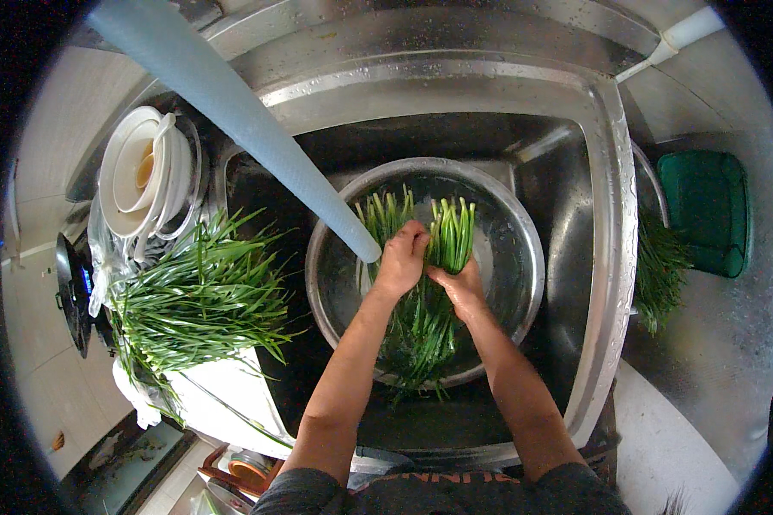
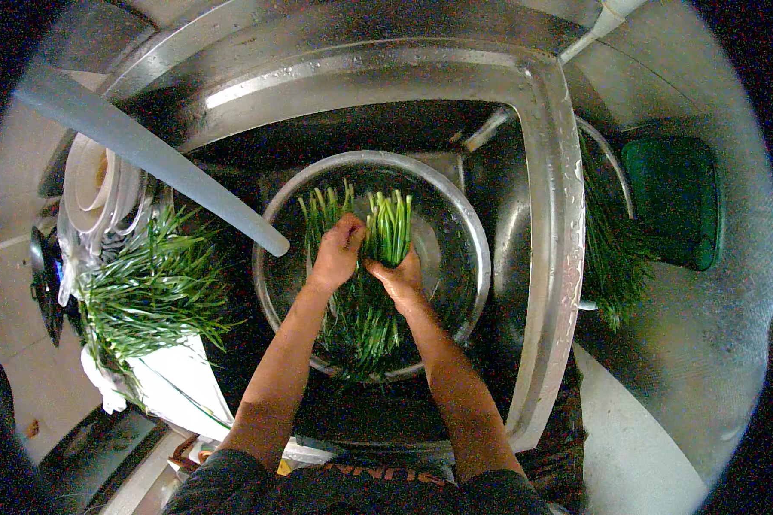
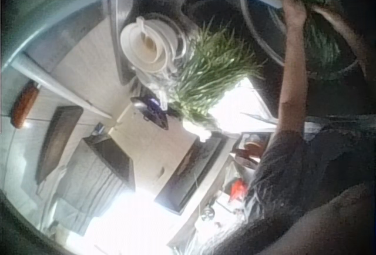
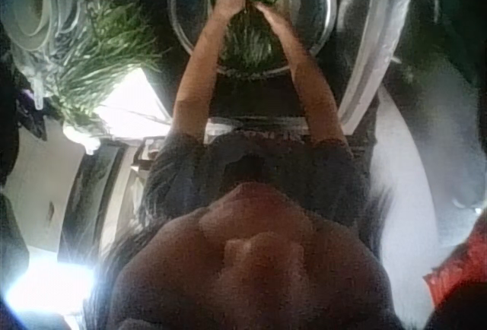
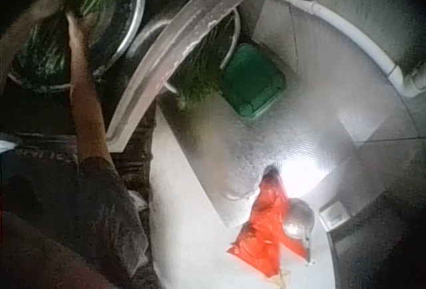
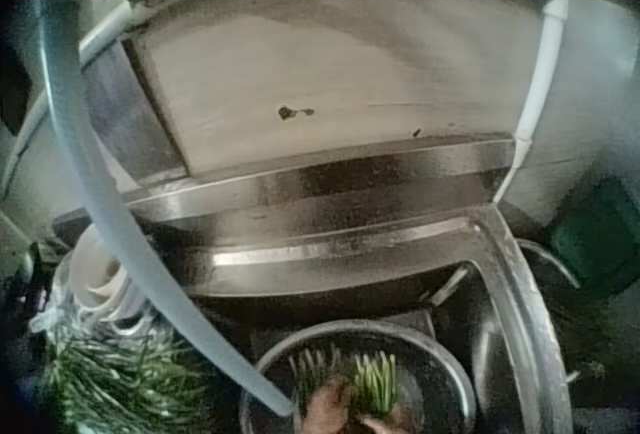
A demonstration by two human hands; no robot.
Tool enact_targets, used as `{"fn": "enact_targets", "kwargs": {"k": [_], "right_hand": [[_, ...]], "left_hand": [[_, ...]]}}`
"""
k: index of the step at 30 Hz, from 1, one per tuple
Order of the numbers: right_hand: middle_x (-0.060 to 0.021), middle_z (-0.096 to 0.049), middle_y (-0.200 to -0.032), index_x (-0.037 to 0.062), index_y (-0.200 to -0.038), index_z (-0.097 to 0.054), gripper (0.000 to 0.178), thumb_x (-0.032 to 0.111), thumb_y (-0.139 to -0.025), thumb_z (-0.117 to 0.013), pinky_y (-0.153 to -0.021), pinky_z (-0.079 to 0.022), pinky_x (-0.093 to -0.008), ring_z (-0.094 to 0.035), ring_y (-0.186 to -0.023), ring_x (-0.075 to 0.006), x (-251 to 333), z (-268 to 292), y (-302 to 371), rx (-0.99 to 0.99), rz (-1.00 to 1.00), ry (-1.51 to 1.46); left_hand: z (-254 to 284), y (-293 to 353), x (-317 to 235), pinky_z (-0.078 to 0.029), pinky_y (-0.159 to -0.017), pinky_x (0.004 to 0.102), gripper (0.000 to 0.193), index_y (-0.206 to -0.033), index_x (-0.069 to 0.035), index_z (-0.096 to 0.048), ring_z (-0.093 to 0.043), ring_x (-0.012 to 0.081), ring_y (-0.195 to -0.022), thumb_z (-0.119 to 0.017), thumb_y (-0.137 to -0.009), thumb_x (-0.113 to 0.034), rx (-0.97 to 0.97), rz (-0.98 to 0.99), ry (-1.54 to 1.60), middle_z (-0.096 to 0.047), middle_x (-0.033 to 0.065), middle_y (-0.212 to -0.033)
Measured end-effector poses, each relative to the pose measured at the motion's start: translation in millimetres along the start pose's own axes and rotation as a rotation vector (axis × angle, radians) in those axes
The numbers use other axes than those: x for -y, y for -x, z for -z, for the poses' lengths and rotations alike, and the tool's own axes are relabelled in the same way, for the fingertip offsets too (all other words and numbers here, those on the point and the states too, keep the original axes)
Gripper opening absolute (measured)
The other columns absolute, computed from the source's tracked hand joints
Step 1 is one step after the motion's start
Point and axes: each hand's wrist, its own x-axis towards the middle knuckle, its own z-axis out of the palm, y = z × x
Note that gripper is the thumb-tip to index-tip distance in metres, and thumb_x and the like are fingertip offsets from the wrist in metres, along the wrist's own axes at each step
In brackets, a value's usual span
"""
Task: The person washes and trims a large bunch of green onions in a sink, then moves to a wok to add and stir-fry sliced raw meat. The green onions are rinsed under running water and placed in a bowl, while the meat is cooked in a wok over a gas burner.
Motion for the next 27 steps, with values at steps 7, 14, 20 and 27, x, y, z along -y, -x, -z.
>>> {"fn": "enact_targets", "kwargs": {"k": [7, 14, 20, 27], "right_hand": [[-0.0022, -0.059, -0.107, 0.0069, -0.122, -0.049, 0.065, 0.006, -0.064, -0.078, -0.085, -0.047, -0.0345, -0.057, -0.095, -0.0172, 9, 6, 1, -0.078, -0.161, 0.023], [-0.0026, -0.06, -0.104, 0.005, -0.119, -0.051, 0.054, -0.001, -0.071, -0.074, -0.08, -0.05, -0.0306, -0.058, -0.093, -0.0145, 11, 6, -1, 0.044, -0.111, -0.016], [-0.0053, -0.06, -0.103, 0.0041, -0.121, -0.049, 0.054, -0.003, -0.073, -0.072, -0.079, -0.053, -0.0351, -0.062, -0.087, -0.0175, 10, 28, -7, 0.014, -0.018, 0.039], [-0.0061, -0.06, -0.104, 0.0047, -0.119, -0.052, 0.052, -0.001, -0.071, -0.073, -0.079, -0.053, -0.0383, -0.062, -0.088, -0.0187, 25, 20, 0, 0.081, -0.038, -0.09]], "left_hand": [[7, 0, -1, -0.046, -0.066, 0.0425, 0.008, -0.097, -0.001, -0.051, -0.058, 0.0428, -0.078, -0.051, -0.09, -0.004, -0.01, -0.135, -0.056, -0.059, 0.0227, -0.083], [9, 4, -7, -0.042, -0.054, 0.0323, 0.008, -0.097, -0.006, -0.052, -0.056, 0.0223, -0.065, -0.053, -0.093, -0.012, 0.009, 0.078, 0.168, -0.058, 0.0094, -0.077], [59, 2, -22, -0.033, -0.046, 0.0197, 0.012, -0.089, -0.013, -0.05, -0.044, 0.0053, -0.055, -0.053, -0.096, -0.023, -0.06, 0.35, 0.825, -0.056, 0.0, -0.077], [42, -3, -19, -0.042, -0.049, 0.0259, 0.007, -0.096, -0.008, -0.047, -0.052, 0.0115, -0.057, -0.054, -0.094, -0.008, -0.049, 0.301, 0.683, -0.061, 0.0067, -0.082]]}}
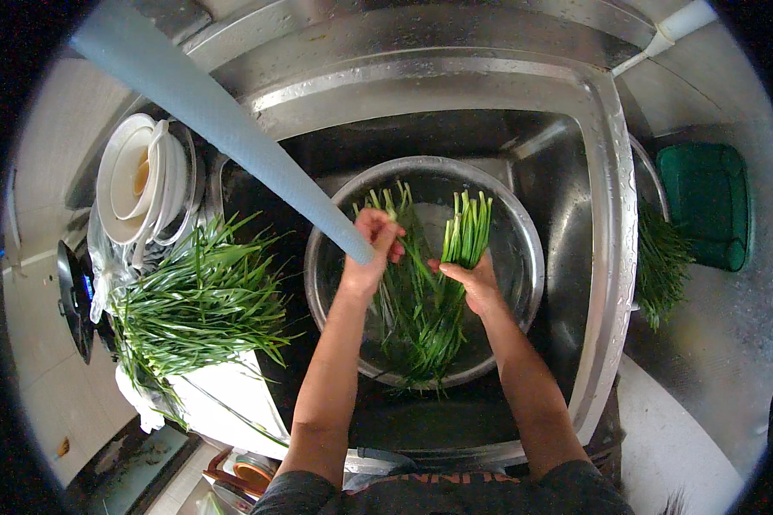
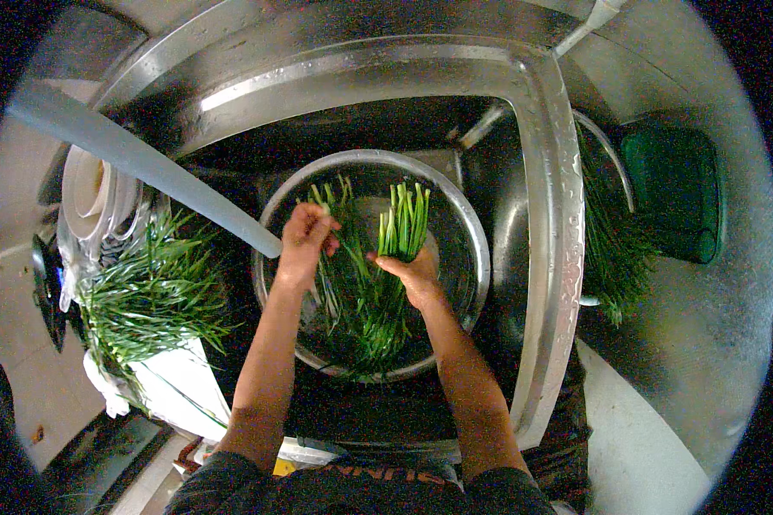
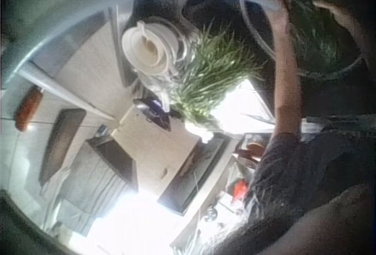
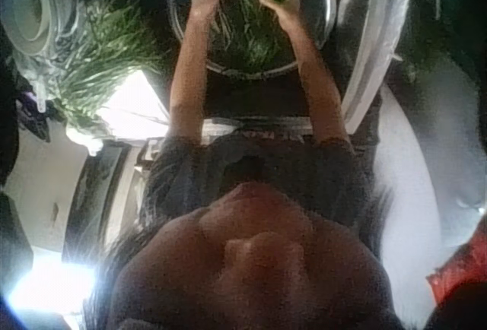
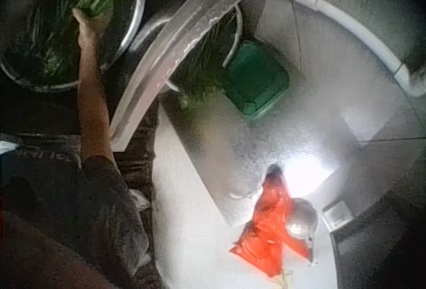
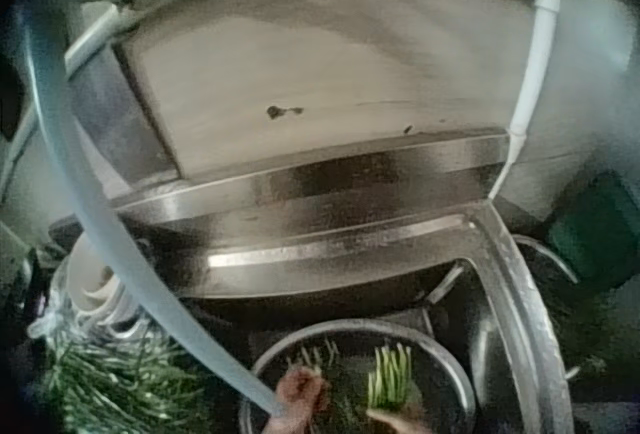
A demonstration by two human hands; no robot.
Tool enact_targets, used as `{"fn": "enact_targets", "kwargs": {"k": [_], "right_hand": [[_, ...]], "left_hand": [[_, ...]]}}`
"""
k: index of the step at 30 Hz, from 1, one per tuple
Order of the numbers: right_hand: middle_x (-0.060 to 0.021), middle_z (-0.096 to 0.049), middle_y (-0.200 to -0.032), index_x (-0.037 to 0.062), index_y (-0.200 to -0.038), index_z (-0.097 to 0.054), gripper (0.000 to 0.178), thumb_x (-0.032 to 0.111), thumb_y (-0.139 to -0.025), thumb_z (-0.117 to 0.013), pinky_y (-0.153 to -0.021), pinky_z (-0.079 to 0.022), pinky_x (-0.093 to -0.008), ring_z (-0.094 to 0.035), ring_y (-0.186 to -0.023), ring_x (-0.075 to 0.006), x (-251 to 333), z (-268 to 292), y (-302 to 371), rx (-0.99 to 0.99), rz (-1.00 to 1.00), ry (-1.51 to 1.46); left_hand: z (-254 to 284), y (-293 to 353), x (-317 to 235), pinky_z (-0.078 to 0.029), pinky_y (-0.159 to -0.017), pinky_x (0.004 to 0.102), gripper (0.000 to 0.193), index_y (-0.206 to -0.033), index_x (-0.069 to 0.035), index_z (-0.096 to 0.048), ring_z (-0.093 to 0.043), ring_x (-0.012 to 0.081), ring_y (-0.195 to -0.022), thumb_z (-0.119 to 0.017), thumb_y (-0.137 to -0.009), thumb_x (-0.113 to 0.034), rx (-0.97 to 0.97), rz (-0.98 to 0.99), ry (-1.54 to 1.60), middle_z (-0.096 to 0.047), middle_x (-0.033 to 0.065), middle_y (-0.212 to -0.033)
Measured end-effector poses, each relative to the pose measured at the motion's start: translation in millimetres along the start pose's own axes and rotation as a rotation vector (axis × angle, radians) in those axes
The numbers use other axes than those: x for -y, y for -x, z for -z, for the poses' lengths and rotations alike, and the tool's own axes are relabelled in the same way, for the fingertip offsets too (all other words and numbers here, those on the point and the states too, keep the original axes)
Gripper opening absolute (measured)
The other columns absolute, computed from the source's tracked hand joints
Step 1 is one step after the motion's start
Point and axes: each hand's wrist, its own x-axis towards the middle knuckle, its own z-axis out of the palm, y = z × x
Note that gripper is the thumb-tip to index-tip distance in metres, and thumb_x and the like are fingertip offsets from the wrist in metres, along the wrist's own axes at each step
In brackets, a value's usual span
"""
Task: The person washes and trims a large bunch of green onions in a sink, then moves to a wok to add and stir-fry sliced raw meat. The green onions are rinsed under running water and placed in a bowl, while the meat is cooked in a wok over a gas burner.
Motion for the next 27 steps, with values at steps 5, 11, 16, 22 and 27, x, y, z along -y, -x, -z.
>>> {"fn": "enact_targets", "kwargs": {"k": [5, 11, 16, 22, 27], "right_hand": [[-0.0044, -0.063, -0.095, 0.0053, -0.109, -0.056, 0.044, 0.001, -0.069, -0.075, -0.071, -0.055, -0.036, -0.063, -0.081, -0.0201, 9, -7, 2, 0.108, -0.118, -0.132], [-0.0045, -0.062, -0.092, 0.0045, -0.11, -0.057, 0.038, 0.001, -0.074, -0.071, -0.068, -0.052, -0.0317, -0.062, -0.079, -0.0168, 13, -3, 1, 0.146, -0.193, 0.008], [-0.0039, -0.061, -0.083, 0.0033, -0.102, -0.058, 0.029, 0.001, -0.076, -0.07, -0.06, -0.046, -0.0303, -0.058, -0.068, -0.0156, 1, -21, -5, 0.095, -0.115, 0.028], [-0.0017, -0.061, -0.08, 0.0062, -0.096, -0.059, 0.027, 0.005, -0.074, -0.074, -0.056, -0.047, -0.0284, -0.056, -0.063, -0.0132, 6, -5, -3, 0.142, -0.068, 0.012], [-0.004, -0.064, -0.095, 0.006, -0.107, -0.059, 0.036, 0.014, -0.076, -0.076, -0.069, -0.051, -0.0315, -0.062, -0.079, -0.0166, -5, 11, -3, 0.046, -0.195, -0.006]], "left_hand": [[-21, -2, 14, -0.048, -0.056, 0.028, 0.024, -0.104, -0.004, -0.05, -0.06, 0.014, -0.066, -0.061, -0.085, 0.003, 0.026, -0.131, -0.256, -0.067, 0.0095, -0.088], [-22, -3, 17, -0.049, -0.062, 0.0404, 0.037, -0.11, -0.004, -0.053, -0.063, 0.036, -0.074, -0.064, -0.076, 0.006, 0.056, -0.596, -0.718, -0.063, 0.0158, -0.08], [-26, -2, 27, -0.048, -0.066, 0.045, 0.027, -0.099, -0.004, -0.052, -0.057, 0.0395, -0.076, -0.058, -0.075, 0.007, -0.087, -0.767, -0.925, -0.059, 0.0168, -0.083], [7, -32, 1, -0.046, -0.069, 0.0427, 0.028, -0.094, -0.004, -0.052, -0.053, 0.0354, -0.077, -0.055, -0.07, 0.01, -0.233, -0.736, -1.426, -0.057, 0.0147, -0.083], [17, -48, -39, -0.045, -0.067, 0.0241, 0.013, -0.093, -0.005, -0.055, -0.053, 0.0118, -0.077, -0.065, -0.087, -0.008, -0.474, -0.806, -0.491, -0.06, 0.0073, -0.084]]}}
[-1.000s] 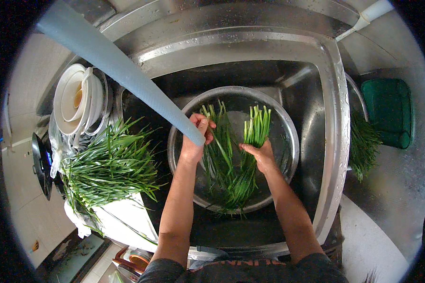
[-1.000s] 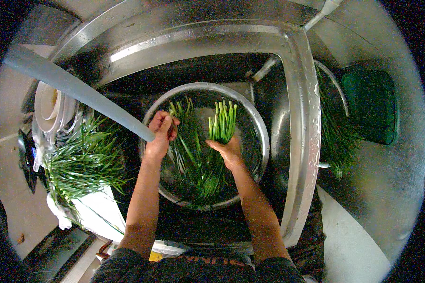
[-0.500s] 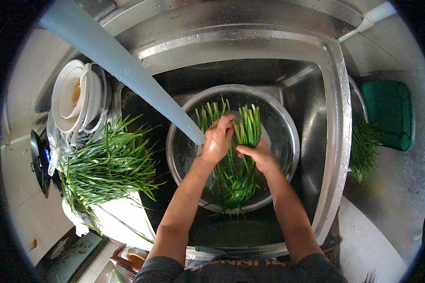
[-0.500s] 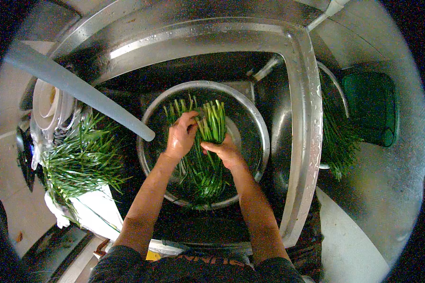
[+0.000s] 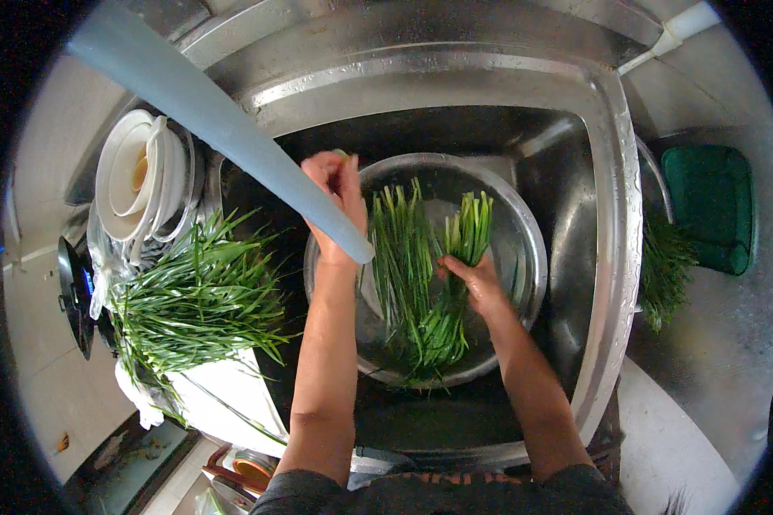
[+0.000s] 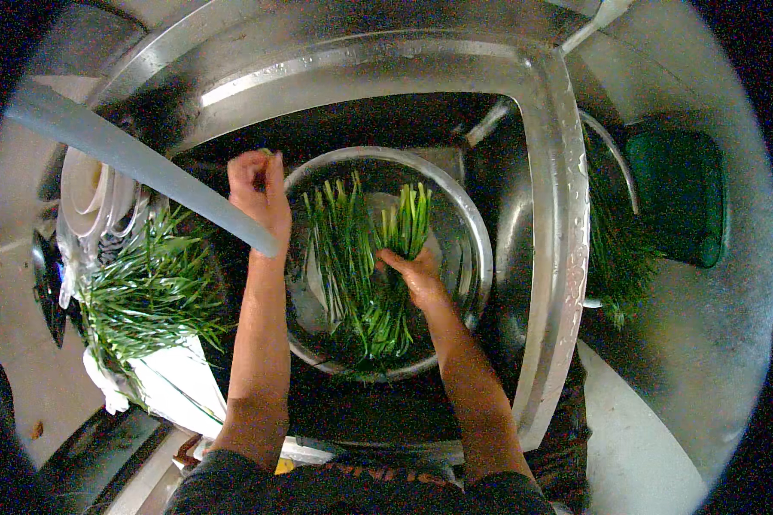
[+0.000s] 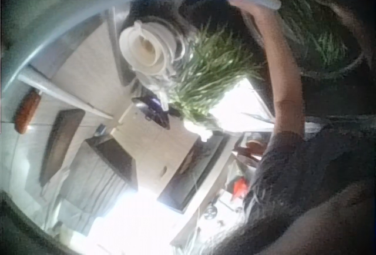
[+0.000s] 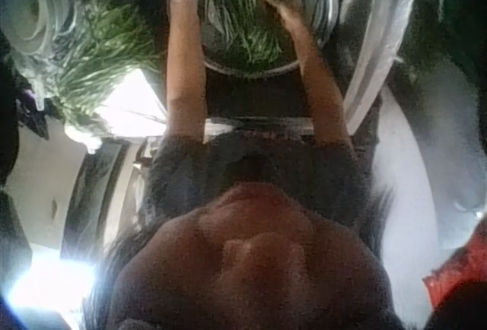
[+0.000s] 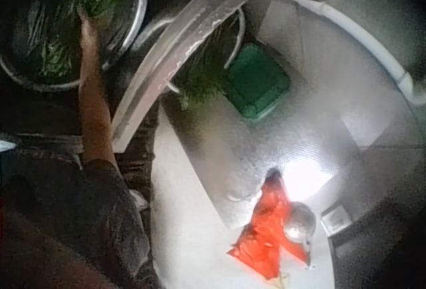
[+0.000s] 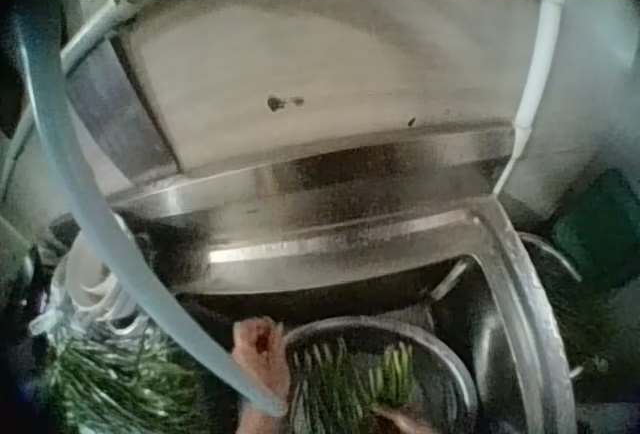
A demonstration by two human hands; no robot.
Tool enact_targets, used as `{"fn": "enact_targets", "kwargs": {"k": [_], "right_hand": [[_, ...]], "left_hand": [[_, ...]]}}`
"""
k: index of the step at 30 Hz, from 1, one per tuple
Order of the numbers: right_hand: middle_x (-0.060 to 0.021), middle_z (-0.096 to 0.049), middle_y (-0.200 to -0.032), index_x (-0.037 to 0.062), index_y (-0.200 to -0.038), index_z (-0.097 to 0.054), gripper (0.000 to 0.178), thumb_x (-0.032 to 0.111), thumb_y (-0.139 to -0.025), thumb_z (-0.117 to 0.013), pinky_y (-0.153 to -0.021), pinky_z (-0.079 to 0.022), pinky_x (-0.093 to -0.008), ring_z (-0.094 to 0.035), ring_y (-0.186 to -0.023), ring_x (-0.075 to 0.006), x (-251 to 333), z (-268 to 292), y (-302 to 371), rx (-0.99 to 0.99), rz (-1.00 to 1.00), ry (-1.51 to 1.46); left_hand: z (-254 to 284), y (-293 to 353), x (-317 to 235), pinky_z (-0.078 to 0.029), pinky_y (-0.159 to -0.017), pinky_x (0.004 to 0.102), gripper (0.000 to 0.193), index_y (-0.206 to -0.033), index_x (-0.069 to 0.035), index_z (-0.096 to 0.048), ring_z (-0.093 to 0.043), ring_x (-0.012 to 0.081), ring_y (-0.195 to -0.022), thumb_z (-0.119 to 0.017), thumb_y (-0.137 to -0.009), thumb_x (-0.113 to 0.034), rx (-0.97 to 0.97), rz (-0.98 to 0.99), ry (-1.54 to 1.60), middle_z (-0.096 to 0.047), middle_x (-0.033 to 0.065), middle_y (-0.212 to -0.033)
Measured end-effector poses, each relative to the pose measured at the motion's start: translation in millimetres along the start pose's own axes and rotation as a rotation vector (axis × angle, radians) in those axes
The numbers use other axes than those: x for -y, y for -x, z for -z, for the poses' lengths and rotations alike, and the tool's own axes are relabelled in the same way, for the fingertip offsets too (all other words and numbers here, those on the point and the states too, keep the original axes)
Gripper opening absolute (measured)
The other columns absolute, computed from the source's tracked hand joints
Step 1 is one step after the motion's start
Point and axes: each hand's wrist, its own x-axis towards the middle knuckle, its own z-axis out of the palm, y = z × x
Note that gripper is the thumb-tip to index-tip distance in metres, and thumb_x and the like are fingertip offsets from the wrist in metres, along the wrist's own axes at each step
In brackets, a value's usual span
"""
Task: The person washes and trims a large bunch of green onions in a sink, then moves to a wok to add and stir-fry sliced raw meat. The green onions are rinsed under running water and placed in a bowl, while the meat is cooked in a wok over a gas burner.
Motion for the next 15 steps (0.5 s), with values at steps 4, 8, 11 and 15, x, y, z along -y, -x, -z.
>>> {"fn": "enact_targets", "kwargs": {"k": [4, 8, 11, 15], "right_hand": [[-0.0049, -0.059, -0.116, 0.0064, -0.122, -0.053, 0.046, 0.023, -0.083, -0.071, -0.083, -0.048, -0.0373, -0.056, -0.105, -0.0181, -8, 3, -8, -0.229, -0.01, 0.006], [-0.0026, -0.058, -0.118, 0.0083, -0.128, -0.048, 0.053, 0.021, -0.083, -0.071, -0.094, -0.041, -0.0343, -0.054, -0.106, -0.0168, 6, 6, -4, -0.216, 0.014, -0.001], [-0.0042, -0.06, -0.115, 0.0066, -0.126, -0.049, 0.051, 0.02, -0.082, -0.072, -0.094, -0.041, -0.0338, -0.055, -0.104, -0.0172, 12, 1, -4, -0.343, 0.163, 0.052], [-0.0091, -0.056, -0.12, 0.0019, -0.13, -0.044, 0.071, 0.022, -0.072, -0.081, -0.096, -0.04, -0.0389, -0.052, -0.11, -0.0235, -6, -13, -12, -0.298, -0.012, 0.1]], "left_hand": [[17, -23, 8, -0.046, -0.066, 0.0341, 0.016, -0.094, -0.003, -0.057, -0.055, 0.0213, -0.075, -0.066, -0.087, -0.014, 0.009, -0.219, -0.705, -0.06, 0.0114, -0.084], [30, 34, 21, -0.045, -0.073, 0.0437, 0.025, -0.095, -0.001, -0.06, -0.058, 0.0326, -0.085, -0.07, -0.083, -0.021, 0.111, 0.466, -0.349, -0.06, 0.0182, -0.093], [19, 76, 37, -0.043, -0.085, 0.043, 0.04, -0.106, 0.001, -0.06, -0.056, 0.0292, -0.106, -0.069, -0.084, -0.03, 0.183, 0.824, -0.261, -0.056, 0.0193, -0.12], [-13, 124, 52, -0.037, -0.099, 0.0413, 0.073, -0.136, -0.001, -0.039, -0.046, 0.0303, -0.12, -0.074, -0.08, -0.031, 0.589, 1.003, 0.102, -0.049, 0.0166, -0.132]]}}
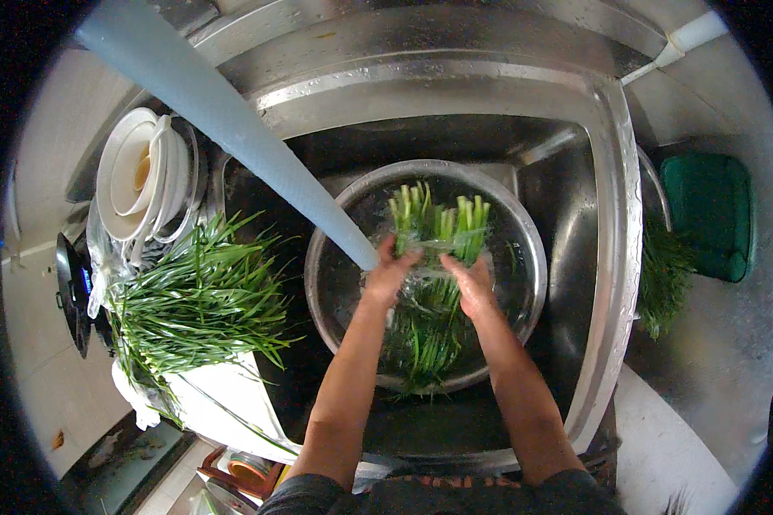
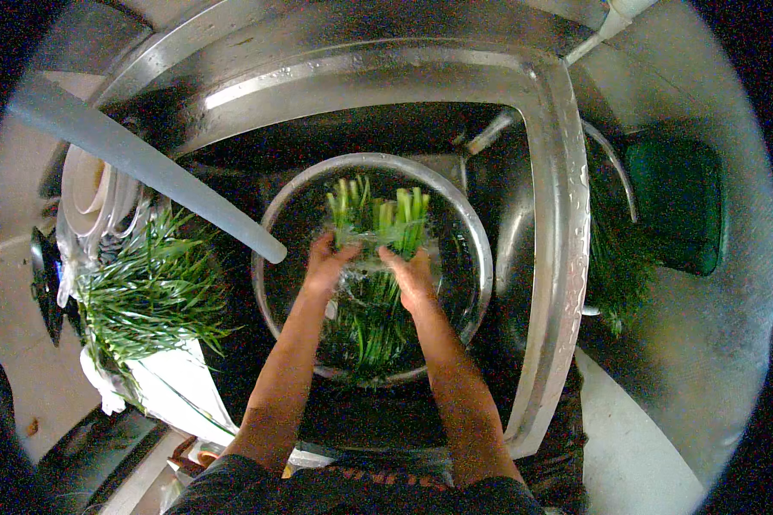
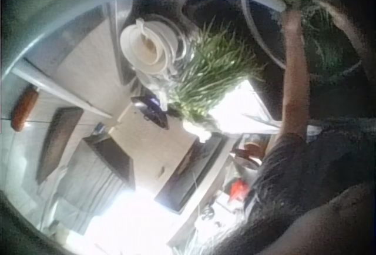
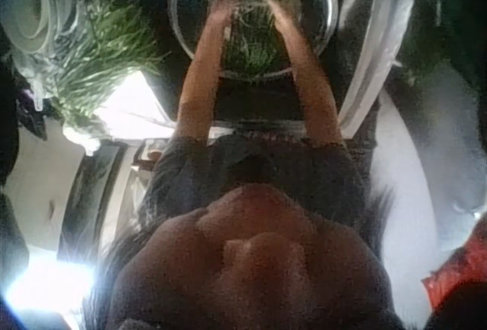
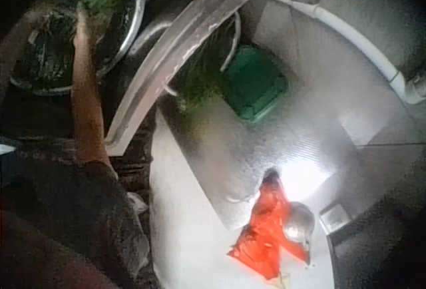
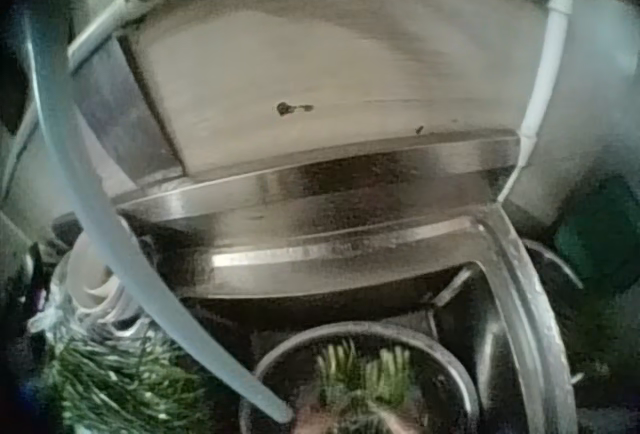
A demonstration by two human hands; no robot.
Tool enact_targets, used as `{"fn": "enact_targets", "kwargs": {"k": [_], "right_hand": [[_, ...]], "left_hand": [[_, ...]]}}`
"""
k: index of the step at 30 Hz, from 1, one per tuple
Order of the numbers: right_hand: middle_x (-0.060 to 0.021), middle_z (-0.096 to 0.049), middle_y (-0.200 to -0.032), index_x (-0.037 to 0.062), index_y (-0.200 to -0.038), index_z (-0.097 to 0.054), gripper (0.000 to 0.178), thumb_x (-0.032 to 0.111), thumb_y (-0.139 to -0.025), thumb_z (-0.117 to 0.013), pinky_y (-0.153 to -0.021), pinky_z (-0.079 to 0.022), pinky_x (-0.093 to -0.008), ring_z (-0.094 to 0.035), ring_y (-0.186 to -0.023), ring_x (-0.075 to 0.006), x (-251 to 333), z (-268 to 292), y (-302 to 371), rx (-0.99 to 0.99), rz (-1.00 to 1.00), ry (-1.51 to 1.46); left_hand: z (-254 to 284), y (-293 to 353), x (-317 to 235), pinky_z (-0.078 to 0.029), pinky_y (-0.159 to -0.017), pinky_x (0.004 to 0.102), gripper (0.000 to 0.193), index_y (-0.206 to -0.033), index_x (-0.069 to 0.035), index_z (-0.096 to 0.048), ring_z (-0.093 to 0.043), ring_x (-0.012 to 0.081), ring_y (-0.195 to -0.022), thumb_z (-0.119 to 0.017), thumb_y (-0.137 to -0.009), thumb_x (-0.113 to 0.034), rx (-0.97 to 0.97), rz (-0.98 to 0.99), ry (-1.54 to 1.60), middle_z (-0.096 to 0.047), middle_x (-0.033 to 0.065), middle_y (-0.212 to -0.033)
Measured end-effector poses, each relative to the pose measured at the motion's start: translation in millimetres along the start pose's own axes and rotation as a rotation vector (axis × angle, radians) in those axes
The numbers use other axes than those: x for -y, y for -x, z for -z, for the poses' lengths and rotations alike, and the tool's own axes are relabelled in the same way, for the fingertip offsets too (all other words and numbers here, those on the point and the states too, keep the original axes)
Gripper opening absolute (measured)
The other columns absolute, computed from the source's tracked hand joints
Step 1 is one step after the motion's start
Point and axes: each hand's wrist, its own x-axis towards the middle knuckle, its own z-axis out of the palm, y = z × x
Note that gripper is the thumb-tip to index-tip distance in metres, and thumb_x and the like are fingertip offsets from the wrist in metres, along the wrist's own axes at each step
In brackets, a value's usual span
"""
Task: The person washes and trims a large bunch of green onions in a sink, then moves to a wok to add and stir-fry sliced raw meat. The green onions are rinsed under running water and placed in a bowl, while the meat is cooked in a wok over a gas burner.
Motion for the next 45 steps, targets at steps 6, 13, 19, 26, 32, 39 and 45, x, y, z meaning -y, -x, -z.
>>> {"fn": "enact_targets", "kwargs": {"k": [6, 13, 19, 26, 32, 39, 45], "right_hand": [[-0.0085, -0.057, -0.122, 0.0033, -0.133, -0.041, 0.073, 0.017, -0.072, -0.08, -0.097, -0.038, -0.0399, -0.053, -0.111, -0.0245, -11, 19, -7, 0.017, -0.097, -0.198], [-0.0012, -0.06, -0.114, 0.0087, -0.121, -0.055, 0.041, 0.016, -0.083, -0.068, -0.094, -0.039, -0.0339, -0.052, -0.106, -0.0151, -5, 39, 1, 0.117, -0.035, -0.256], [-0.0027, -0.059, -0.116, 0.0094, -0.116, -0.055, 0.028, 0.025, -0.093, -0.053, -0.093, -0.041, -0.0344, -0.055, -0.104, -0.0178, -14, 41, -6, 0.124, -0.116, -0.506], [-0.0035, -0.058, -0.117, 0.008, -0.12, -0.053, 0.035, 0.024, -0.09, -0.06, -0.096, -0.039, -0.035, -0.054, -0.108, -0.0171, -14, 29, 1, 0.098, 0.046, -0.385], [-0.0018, -0.058, -0.116, 0.009, -0.119, -0.055, 0.042, 0.017, -0.081, -0.071, -0.1, -0.032, -0.0342, -0.049, -0.112, -0.0164, -10, 29, 3, 0.1, 0.136, -0.183], [-0.0052, -0.061, -0.108, 0.0032, -0.116, -0.054, 0.052, 0.01, -0.071, -0.078, -0.093, -0.039, -0.0357, -0.056, -0.103, -0.0184, 1, 17, 5, 0.019, 0.032, -0.171], [-0.0048, -0.061, -0.107, 0.0047, -0.12, -0.052, 0.055, 0.004, -0.071, -0.077, -0.085, -0.046, -0.0338, -0.058, -0.097, -0.0179, 1, 6, -1, 0.059, 0.038, -0.164]], "left_hand": [[18, -3, 17, -0.027, -0.107, 0.0437, 0.09, -0.146, -0.004, -0.024, -0.031, 0.0295, -0.133, -0.072, -0.08, -0.043, 0.186, 0.217, -0.032, -0.029, 0.0143, -0.148], [34, 14, 1, -0.031, -0.095, 0.0552, 0.08, -0.137, -0.007, -0.035, -0.043, 0.0253, -0.111, -0.07, -0.067, -0.022, -0.029, 0.342, 0.318, -0.051, 0.0099, -0.115], [32, 12, -4, -0.035, -0.1, 0.0415, 0.072, -0.132, -0.006, -0.046, -0.05, 0.0263, -0.111, -0.074, -0.069, -0.025, -0.007, 0.287, 0.362, -0.056, 0.0075, -0.118], [1, 14, -9, -0.027, -0.108, 0.0392, 0.089, -0.143, -0.007, -0.031, -0.039, 0.0263, -0.129, -0.08, -0.072, -0.029, 0.177, 0.006, 0.249, -0.042, 0.0116, -0.141], [8, -2, -6, -0.029, -0.106, 0.0448, 0.084, -0.138, -0.003, -0.038, -0.037, 0.0284, -0.129, -0.079, -0.072, -0.034, 0.311, 0.299, 0.409, -0.043, 0.0134, -0.139], [13, -2, -6, -0.036, -0.104, 0.0404, 0.093, -0.142, -0.005, -0.031, -0.045, 0.0295, -0.123, -0.083, -0.069, -0.028, 0.323, 0.258, 0.536, -0.046, 0.0143, -0.135], [-13, -1, -26, -0.034, -0.104, 0.0408, 0.087, -0.142, -0.004, -0.029, -0.043, 0.0299, -0.124, -0.079, -0.071, -0.015, -0.165, -0.435, -0.152, -0.048, 0.0157, -0.132]]}}
